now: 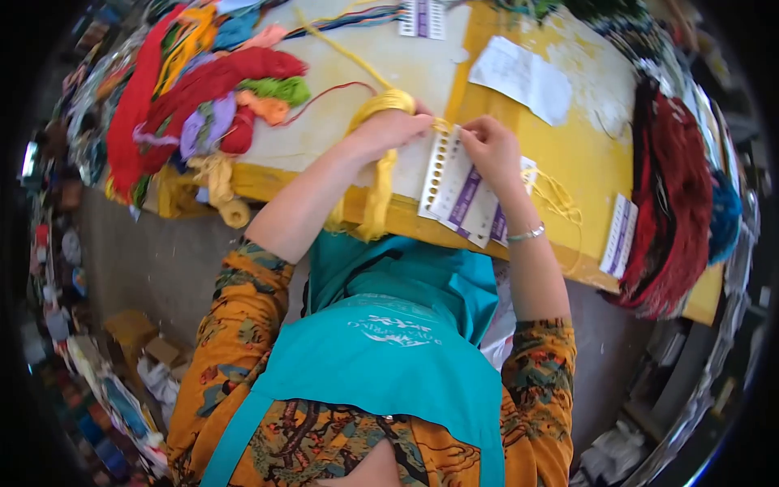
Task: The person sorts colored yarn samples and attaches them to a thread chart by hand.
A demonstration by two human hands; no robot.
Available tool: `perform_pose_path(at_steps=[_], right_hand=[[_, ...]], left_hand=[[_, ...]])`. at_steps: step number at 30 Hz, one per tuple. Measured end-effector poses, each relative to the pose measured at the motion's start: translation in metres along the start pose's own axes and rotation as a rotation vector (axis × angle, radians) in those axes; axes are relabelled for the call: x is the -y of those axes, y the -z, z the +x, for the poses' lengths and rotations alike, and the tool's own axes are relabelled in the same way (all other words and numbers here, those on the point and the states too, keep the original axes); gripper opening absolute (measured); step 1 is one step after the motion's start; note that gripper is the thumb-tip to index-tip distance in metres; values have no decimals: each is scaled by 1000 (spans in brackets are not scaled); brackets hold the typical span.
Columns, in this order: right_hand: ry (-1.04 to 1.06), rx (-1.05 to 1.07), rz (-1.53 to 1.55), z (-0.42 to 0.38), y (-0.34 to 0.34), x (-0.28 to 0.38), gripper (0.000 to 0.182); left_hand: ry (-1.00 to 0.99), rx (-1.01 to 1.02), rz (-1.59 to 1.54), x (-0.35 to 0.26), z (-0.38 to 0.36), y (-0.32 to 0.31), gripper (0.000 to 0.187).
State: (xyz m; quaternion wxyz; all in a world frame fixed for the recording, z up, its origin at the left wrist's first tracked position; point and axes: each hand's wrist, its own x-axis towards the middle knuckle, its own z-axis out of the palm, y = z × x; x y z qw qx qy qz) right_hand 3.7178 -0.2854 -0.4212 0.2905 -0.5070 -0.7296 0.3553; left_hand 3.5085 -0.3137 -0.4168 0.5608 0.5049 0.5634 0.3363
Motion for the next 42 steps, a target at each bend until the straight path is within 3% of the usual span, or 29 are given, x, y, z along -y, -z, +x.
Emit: perform_pose_path(at_steps=[7,21,25,27,32,34,36,38,40,42], right_hand=[[-74,3,-79,-2,2,17,25],[-88,5,-199,-4,2,23,31],[-120,35,-165,-1,6,23,31],[-154,32,-27,2,6,21,32],[-175,57,222,3,8,15,36],[-194,83,287,4,10,14,36],[-201,115,579,4,13,11,27],[-236,144,609,4,20,8,26],[-271,176,641,3,23,10,26],[-245,168,486,2,22,13,30]], left_hand=[[131,76,-319,-11,-3,-5,12],[43,119,-401,-26,-11,-18,6],[112,260,-419,-32,-12,-21,12],[152,295,-429,-29,-8,-21,13],[121,98,-334,-31,-3,-35,29],[106,118,-311,-32,-1,-36,32],[92,141,-288,-31,1,-36,35],[185,246,-494,-26,3,-30,33],[150,259,-500,-32,-4,-28,33],[88,220,-534,-37,-7,-25,31]])
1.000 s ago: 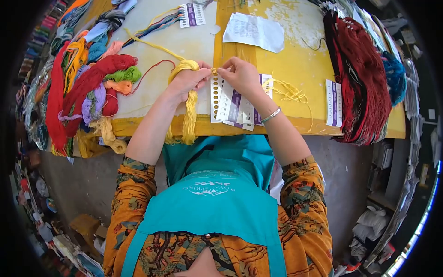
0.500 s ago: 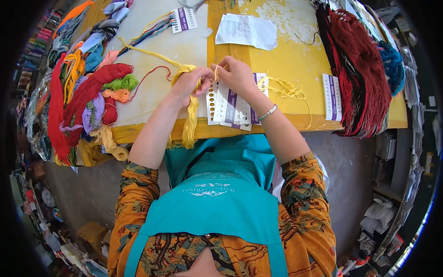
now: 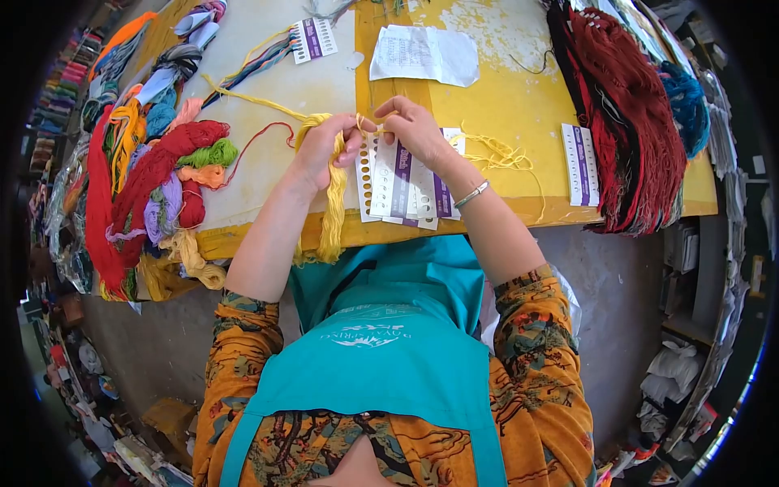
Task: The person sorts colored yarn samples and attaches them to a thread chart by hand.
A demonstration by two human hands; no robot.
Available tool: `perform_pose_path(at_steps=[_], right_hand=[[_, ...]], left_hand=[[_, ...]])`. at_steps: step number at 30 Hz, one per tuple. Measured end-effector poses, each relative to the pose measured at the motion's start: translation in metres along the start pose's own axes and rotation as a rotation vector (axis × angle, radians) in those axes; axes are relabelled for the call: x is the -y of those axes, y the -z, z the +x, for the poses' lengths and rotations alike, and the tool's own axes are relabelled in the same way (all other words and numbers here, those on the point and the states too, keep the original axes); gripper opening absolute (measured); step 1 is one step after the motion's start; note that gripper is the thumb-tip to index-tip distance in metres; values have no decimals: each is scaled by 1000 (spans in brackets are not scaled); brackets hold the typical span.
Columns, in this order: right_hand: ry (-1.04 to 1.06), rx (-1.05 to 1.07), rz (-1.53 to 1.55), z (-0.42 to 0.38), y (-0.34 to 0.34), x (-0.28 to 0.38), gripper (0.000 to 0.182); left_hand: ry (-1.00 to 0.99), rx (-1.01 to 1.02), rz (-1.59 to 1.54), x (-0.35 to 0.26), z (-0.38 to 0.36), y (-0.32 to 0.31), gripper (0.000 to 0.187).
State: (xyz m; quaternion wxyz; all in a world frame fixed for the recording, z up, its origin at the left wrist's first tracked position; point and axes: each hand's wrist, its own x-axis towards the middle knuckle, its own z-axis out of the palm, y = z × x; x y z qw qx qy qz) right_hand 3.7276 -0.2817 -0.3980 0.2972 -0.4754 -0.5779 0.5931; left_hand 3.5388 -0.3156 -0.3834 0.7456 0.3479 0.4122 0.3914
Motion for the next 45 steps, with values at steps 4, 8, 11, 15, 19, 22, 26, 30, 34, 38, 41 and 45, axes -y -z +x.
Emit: perform_pose_path(at_steps=[4,8,11,15,19,22,26,30,34,38,41,45], right_hand=[[65,-21,-86,2,-5,-7,34],[79,-79,-428,0,-13,-3,48],[96,-111,-414,4,-13,-10,50],[89,-50,-106,8,-7,-10,45],[127,-19,6,1,-8,-4,33],[127,-27,-14,1,-8,-4,37],[-31,49,-223,-3,-4,15,45],[-15,57,-420,-1,-3,11,38],[-11,71,-450,-2,-6,12,28],[-15,43,-466,-5,-9,12,25],[2,40,-496,-5,-12,11,28],[41,9,-469,-3,-15,2,24]], left_hand=[[-15,-58,110,-6,-7,-1,31],[11,29,174,-9,-14,-3,27],[72,99,186,-7,-14,-6,27],[36,-128,314,3,3,-6,28],[16,-79,811,16,19,-7,14],[-183,-91,795,19,24,-6,15],[83,20,-200,-15,3,34,15],[-1,21,-430,-62,-33,120,25],[-153,-220,-503,-108,-41,185,22],[-387,-532,-395,-135,-24,217,14],[-364,-776,-130,-123,-24,205,20],[-351,-272,-324,-85,-46,117,45]])
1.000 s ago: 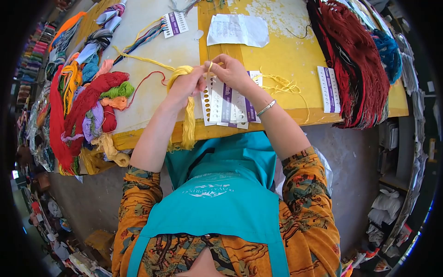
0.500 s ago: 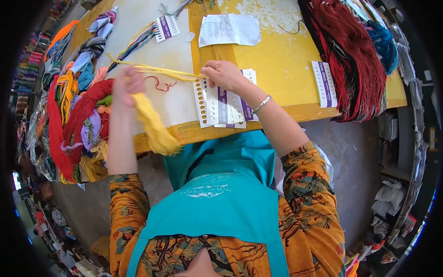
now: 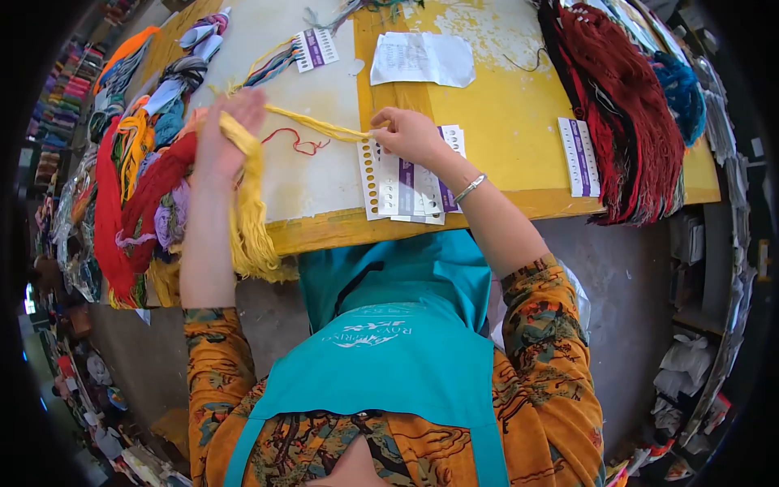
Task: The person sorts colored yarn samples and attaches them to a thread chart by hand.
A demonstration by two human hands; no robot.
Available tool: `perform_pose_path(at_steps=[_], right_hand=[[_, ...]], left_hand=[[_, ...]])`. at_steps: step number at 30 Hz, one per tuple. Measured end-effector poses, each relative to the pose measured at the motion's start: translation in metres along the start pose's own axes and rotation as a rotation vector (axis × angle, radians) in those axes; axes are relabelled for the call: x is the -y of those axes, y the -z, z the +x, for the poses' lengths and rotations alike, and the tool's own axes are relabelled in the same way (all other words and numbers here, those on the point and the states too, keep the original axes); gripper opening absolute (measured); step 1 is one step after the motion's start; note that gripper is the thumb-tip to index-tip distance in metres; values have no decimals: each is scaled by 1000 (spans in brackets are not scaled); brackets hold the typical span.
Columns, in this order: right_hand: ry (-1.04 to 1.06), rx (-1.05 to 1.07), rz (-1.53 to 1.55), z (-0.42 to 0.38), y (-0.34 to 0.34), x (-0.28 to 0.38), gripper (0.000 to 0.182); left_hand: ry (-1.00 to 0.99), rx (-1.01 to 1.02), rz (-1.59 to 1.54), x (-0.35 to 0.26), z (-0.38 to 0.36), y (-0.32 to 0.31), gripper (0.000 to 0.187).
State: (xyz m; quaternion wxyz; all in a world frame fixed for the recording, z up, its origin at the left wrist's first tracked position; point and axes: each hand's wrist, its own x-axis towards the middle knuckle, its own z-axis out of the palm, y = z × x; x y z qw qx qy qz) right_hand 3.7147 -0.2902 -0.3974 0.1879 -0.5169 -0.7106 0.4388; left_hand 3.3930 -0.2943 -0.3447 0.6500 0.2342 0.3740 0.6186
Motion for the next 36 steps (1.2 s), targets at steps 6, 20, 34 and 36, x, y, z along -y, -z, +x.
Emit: perform_pose_path(at_steps=[6,20,34,36], right_hand=[[294,-139,482,-35,-21,70,14],[18,51,1205,-75,-29,72,5],[54,-38,1043,-84,-56,79,3],[39,-44,1108,-82,-54,72,1]], left_hand=[[178,287,-240,51,-79,-75,62],[172,246,-105,76,-112,-83,49],[152,318,-15,94,-115,-85,54],[180,314,-25,94,-115,-81,54]])
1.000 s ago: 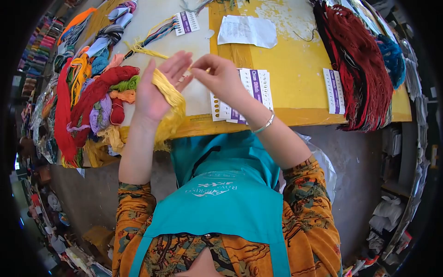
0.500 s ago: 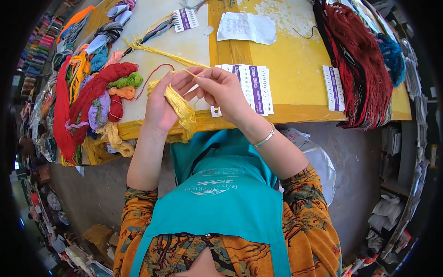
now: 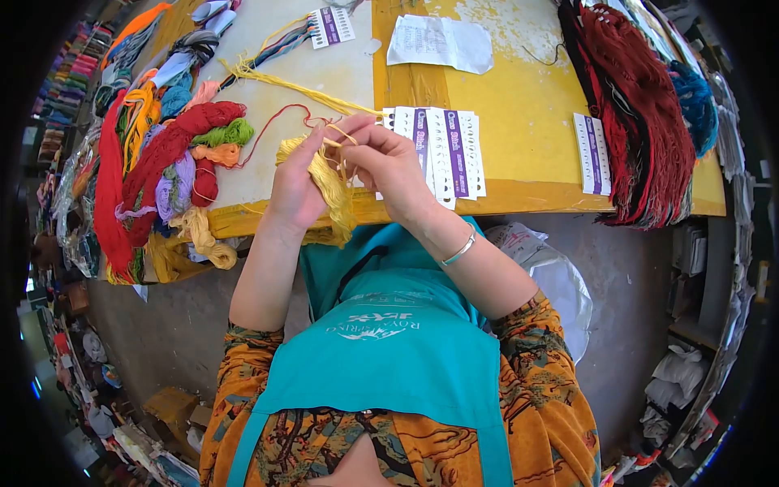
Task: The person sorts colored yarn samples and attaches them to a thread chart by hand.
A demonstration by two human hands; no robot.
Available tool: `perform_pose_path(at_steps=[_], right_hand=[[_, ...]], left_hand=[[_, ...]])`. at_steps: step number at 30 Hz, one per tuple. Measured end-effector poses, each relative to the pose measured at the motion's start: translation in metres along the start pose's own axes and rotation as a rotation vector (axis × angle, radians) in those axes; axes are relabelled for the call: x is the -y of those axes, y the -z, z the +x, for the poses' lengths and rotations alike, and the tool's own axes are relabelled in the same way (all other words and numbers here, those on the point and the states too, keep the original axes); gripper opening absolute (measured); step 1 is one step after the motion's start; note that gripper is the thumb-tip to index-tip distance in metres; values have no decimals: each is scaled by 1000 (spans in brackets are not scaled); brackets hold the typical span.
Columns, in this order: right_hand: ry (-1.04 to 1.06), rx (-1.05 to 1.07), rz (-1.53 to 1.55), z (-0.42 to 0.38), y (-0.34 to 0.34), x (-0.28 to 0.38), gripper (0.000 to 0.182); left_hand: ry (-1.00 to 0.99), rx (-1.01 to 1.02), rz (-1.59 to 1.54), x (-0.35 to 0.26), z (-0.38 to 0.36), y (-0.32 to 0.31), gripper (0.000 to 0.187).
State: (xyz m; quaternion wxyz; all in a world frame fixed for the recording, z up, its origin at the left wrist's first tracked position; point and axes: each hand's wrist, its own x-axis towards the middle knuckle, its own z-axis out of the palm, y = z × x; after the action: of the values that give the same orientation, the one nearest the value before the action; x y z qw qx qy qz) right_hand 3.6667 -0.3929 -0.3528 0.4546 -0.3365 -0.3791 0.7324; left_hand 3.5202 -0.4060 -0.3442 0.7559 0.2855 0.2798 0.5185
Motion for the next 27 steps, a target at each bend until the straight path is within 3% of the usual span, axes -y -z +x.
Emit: perform_pose_path(at_steps=[2,9,14,27], right_hand=[[-38,-58,44,-1,2,1,8],[-65,-57,173,-3,6,1,4],[21,-3,-44,-2,8,-2,6],[-8,-28,8,-2,9,-1,6]], left_hand=[[2,-50,23,2,0,4,48],[-98,-127,34,5,-1,8,41],[-127,-177,175,0,-3,1,42],[-110,-159,222,-2,-2,6,43]])
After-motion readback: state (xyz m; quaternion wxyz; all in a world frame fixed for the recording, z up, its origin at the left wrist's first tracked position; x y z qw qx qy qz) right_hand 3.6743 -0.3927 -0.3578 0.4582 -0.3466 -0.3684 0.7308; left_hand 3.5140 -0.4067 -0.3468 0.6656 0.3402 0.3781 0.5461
